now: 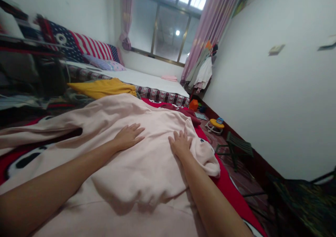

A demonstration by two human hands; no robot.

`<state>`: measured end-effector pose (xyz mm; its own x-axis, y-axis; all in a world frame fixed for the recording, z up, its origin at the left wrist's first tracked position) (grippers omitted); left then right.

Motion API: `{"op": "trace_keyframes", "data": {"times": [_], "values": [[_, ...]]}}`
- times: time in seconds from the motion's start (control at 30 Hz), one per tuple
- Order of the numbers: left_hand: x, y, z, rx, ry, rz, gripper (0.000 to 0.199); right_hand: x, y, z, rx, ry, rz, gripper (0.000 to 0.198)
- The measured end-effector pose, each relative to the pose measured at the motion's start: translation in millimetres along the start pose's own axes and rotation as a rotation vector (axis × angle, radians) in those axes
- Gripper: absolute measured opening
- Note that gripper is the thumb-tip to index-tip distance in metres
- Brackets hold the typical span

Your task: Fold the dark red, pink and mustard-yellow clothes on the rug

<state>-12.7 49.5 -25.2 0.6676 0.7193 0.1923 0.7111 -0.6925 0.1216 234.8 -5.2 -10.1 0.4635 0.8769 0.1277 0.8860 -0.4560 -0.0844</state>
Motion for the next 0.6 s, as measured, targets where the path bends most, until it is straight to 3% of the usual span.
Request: {"op": "trace_keyframes", "data": {"times": [0.13, 0.27, 0.33, 0.47, 0.53, 0.6], "values": [[0, 3, 0, -0.009, 0.015, -0.01, 0.066, 37, 24, -11, -0.077, 0.015, 0.16, 0.052], [0, 4, -3, -0.012, 0.04, -0.031, 0.067, 44, -4, -17, -0.108, 0.039, 0.224, 0.046], [1, 4, -3, -0.013, 0.05, -0.04, 0.065, 29, -32, -14, -0.067, 0.069, 0.087, 0.05], [2, 3, -3, -0.016, 0.07, -0.055, 0.062, -15, -71, 4, 0.024, -0.049, -0.404, 0.055], [2, 3, -3, -0.028, 0.064, -0.051, 0.061, -22, -70, 5, -0.007, -0.07, -0.444, 0.055], [1, 4, -4, -0.043, 0.052, -0.045, 0.062, -15, -65, -1, -0.087, -0.054, -0.308, 0.052]]}}
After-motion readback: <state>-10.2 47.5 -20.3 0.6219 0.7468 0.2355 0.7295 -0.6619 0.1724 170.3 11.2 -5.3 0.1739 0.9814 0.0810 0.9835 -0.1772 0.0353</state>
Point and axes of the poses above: each hand's wrist, its own x-axis towards the middle knuckle, its own z-axis out of the palm, y = z × x, the point moved 4 cm from there along x, towards the middle knuckle, and after that the axes turned 12 degrees about z, right-handed, at the moved point
